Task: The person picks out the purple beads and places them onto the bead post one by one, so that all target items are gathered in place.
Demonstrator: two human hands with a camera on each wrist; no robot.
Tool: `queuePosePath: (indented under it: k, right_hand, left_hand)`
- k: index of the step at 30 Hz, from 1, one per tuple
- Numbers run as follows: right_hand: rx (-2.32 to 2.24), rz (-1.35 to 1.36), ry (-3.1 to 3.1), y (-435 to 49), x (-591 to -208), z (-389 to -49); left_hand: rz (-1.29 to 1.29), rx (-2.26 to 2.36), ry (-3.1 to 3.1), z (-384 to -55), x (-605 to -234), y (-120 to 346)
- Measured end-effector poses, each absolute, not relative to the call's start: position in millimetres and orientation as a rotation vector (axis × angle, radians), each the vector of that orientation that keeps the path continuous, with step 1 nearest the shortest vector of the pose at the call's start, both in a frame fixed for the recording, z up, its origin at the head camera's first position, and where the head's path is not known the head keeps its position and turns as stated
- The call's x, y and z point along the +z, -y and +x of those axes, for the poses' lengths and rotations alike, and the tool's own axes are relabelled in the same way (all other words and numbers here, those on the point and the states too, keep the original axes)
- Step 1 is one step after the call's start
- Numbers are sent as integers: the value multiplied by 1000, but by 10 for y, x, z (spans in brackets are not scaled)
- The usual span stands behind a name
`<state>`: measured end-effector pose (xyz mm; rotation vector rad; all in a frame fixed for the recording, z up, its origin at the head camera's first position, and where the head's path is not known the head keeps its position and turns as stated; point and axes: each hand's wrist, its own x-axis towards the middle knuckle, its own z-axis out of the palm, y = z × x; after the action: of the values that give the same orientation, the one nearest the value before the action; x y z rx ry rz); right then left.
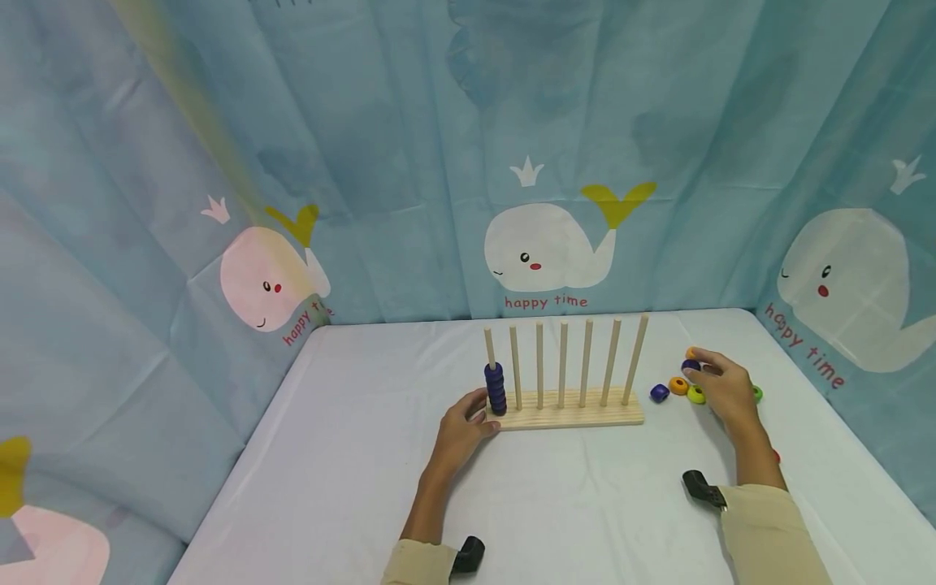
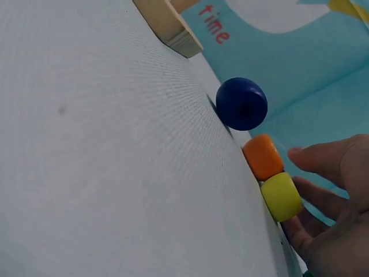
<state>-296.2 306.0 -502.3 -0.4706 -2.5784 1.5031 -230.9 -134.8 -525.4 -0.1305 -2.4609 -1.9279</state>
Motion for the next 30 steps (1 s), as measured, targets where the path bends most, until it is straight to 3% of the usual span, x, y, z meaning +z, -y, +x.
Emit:
queuePosePath:
  k: [30]
  right_hand:
    - [1415,-487,2641,-3035,-5040,-2975]
  left_hand:
    - [-122,-1920,2460,-2304,-5225,1339]
